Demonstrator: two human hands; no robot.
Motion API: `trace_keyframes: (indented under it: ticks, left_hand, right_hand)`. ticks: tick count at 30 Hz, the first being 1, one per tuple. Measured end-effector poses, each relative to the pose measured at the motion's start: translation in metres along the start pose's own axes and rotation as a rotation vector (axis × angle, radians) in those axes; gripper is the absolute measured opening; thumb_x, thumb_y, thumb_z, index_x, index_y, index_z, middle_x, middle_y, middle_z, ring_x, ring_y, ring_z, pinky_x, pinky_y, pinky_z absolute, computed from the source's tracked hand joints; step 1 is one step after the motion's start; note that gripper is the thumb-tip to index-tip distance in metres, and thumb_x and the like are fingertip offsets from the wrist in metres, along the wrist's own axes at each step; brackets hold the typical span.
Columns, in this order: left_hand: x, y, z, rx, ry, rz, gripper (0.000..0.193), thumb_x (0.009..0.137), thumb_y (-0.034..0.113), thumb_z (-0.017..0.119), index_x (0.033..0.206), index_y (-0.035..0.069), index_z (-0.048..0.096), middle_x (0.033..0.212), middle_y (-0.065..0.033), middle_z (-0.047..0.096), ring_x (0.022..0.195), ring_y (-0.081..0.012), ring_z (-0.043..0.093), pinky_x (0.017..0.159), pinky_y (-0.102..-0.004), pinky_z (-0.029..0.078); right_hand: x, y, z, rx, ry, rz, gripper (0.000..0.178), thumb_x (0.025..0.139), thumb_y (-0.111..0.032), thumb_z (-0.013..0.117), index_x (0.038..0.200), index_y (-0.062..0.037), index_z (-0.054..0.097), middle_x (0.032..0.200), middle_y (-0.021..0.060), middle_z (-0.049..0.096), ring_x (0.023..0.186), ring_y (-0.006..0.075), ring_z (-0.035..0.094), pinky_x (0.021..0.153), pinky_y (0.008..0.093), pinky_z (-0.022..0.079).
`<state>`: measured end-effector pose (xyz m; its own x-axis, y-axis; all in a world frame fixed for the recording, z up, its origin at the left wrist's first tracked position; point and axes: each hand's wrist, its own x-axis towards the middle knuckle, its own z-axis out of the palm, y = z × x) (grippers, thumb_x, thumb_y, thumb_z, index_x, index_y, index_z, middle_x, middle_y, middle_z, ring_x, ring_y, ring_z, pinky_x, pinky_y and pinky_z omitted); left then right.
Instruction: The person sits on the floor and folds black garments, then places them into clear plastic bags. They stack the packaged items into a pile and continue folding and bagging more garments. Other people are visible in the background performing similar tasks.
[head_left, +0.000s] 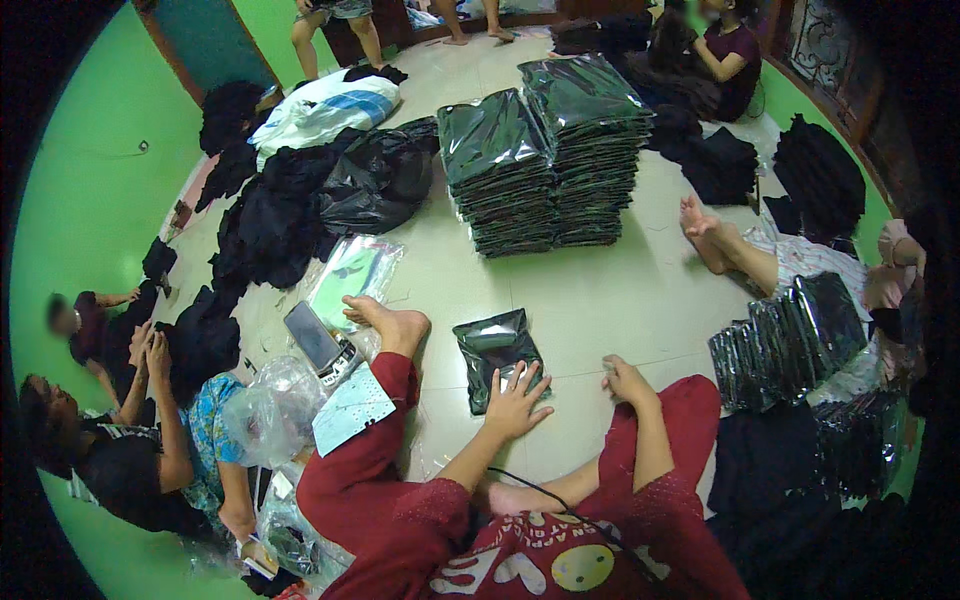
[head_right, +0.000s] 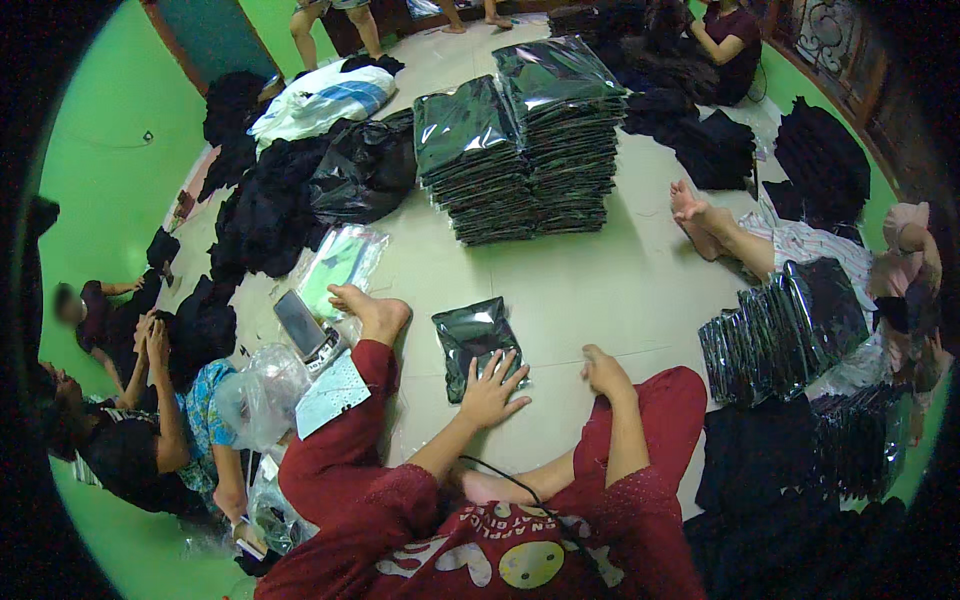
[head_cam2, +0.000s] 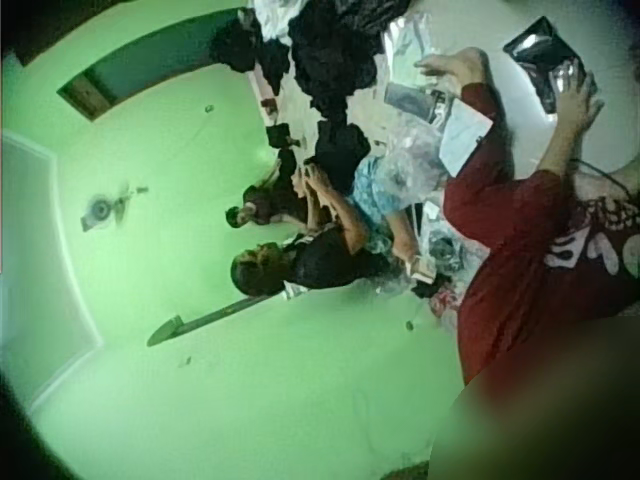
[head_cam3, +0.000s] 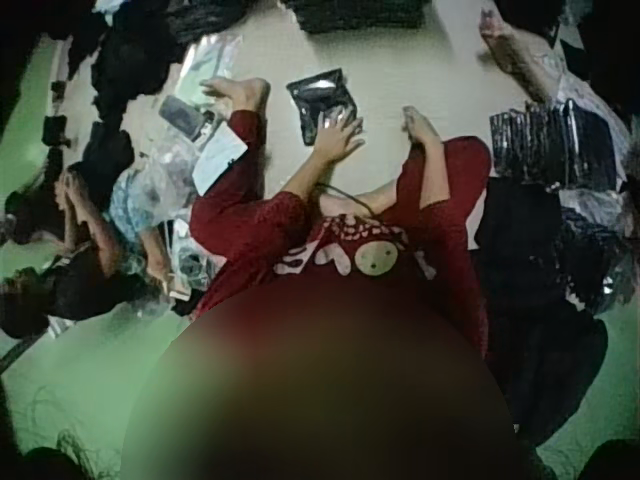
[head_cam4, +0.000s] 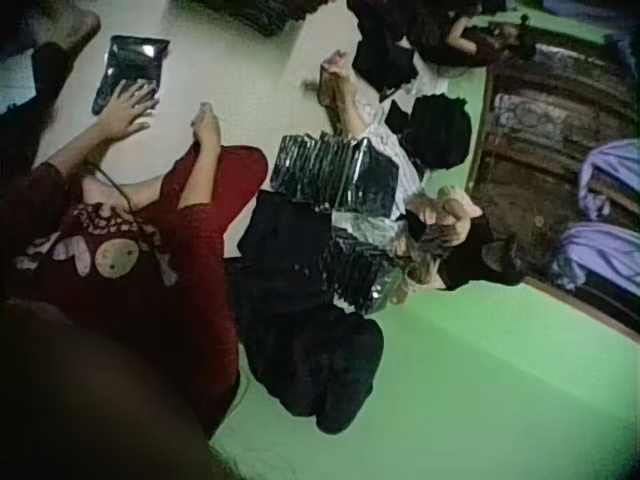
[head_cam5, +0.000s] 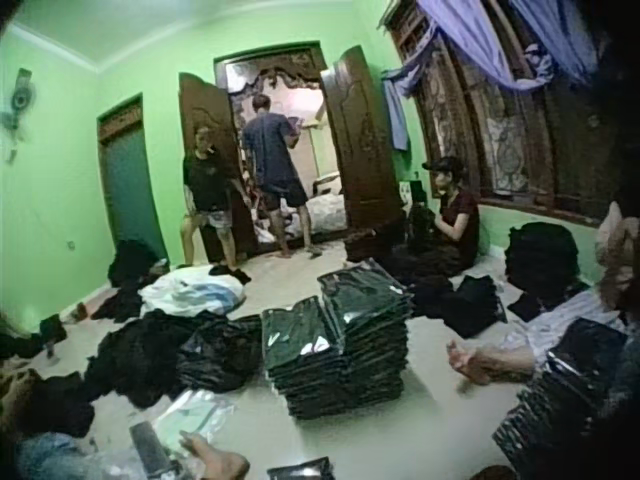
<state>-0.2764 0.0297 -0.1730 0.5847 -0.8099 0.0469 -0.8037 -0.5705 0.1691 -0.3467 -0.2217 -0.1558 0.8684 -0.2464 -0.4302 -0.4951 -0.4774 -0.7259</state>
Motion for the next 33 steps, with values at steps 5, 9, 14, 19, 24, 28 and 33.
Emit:
trace_keyframes:
  ticks: [5,9,14,19,24,28,33]
  left_hand:
    - [-0.007,-0.002,0.002,0.000,0.079,0.034,0.066,0.081,0.049,0.056,0.138,0.023,0.036,0.147,-0.0130,0.023,0.135,-0.0289,0.027,0.102,-0.0657,0.016]
    - [-0.031,-0.017,-0.002,-0.018,0.098,-0.061,0.037,0.079,0.024,0.063,0.114,0.011,0.057,0.114,-0.0119,0.054,0.109,-0.0291,0.051,0.094,-0.0510,0.035]
    - [-0.023,-0.029,-0.062,-0.077,0.283,-0.024,0.030,0.072,0.011,0.062,0.102,0.009,0.059,0.099,-0.0074,0.058,0.098,-0.0248,0.055,0.093,-0.0445,0.036]
    - [0.005,-0.035,-0.150,-0.165,0.442,-0.078,0.029,0.074,-0.001,0.055,0.101,0.009,0.062,0.092,-0.0082,0.065,0.090,-0.0265,0.061,0.091,-0.0458,0.039]
    - [0.056,-0.072,-0.136,-0.575,-0.003,-0.274,0.026,0.082,0.015,0.055,0.107,0.012,0.062,0.097,-0.0110,0.066,0.093,-0.0285,0.062,0.087,-0.0478,0.041]
    - [0.054,-0.037,-0.062,-0.164,0.071,-0.417,0.058,0.083,0.042,0.057,0.133,0.015,0.043,0.135,-0.0163,0.042,0.124,-0.0340,0.041,0.097,-0.0636,0.026]
    - [0.016,0.021,-0.007,-0.027,0.037,-0.320,0.078,0.080,0.064,0.049,0.142,0.021,0.032,0.149,-0.0193,0.019,0.137,-0.0382,0.017,0.100,-0.0693,0.009]
  right_hand:
    - [-0.026,0.008,-0.017,0.185,0.027,-0.063,0.042,0.088,-0.002,0.040,0.129,-0.0055,0.041,0.085,0.0123,0.065,0.063,0.0165,0.059,0.065,0.0308,0.050]
    - [-0.039,0.012,-0.017,0.137,0.037,-0.064,0.042,0.088,-0.002,0.041,0.130,-0.0048,0.040,0.086,0.0120,0.065,0.061,0.0163,0.058,0.063,0.0317,0.051]
    - [-0.018,0.008,-0.005,0.198,-0.039,-0.027,0.042,0.088,-0.003,0.041,0.131,-0.0043,0.039,0.084,0.0126,0.065,0.062,0.0167,0.059,0.059,0.0324,0.051]
    - [-0.003,0.019,0.006,-0.098,-0.039,0.047,0.044,0.086,-0.007,0.043,0.129,-0.0055,0.042,0.091,0.0182,0.066,0.081,0.0304,0.064,0.074,0.0384,0.050]
    - [0.006,0.024,0.016,-0.097,-0.028,-0.034,0.043,0.085,-0.008,0.043,0.128,-0.0057,0.043,0.095,0.0194,0.066,0.092,0.0340,0.062,0.082,0.0401,0.048]
    - [0.005,0.023,0.018,-0.106,-0.067,-0.017,0.043,0.085,-0.007,0.043,0.128,-0.0029,0.044,0.090,0.0181,0.067,0.087,0.0294,0.064,0.078,0.0358,0.049]
    - [0.008,0.017,0.022,-0.160,-0.055,-0.035,0.043,0.084,-0.007,0.046,0.127,-0.0037,0.045,0.089,0.0182,0.066,0.087,0.0307,0.064,0.079,0.0375,0.048]
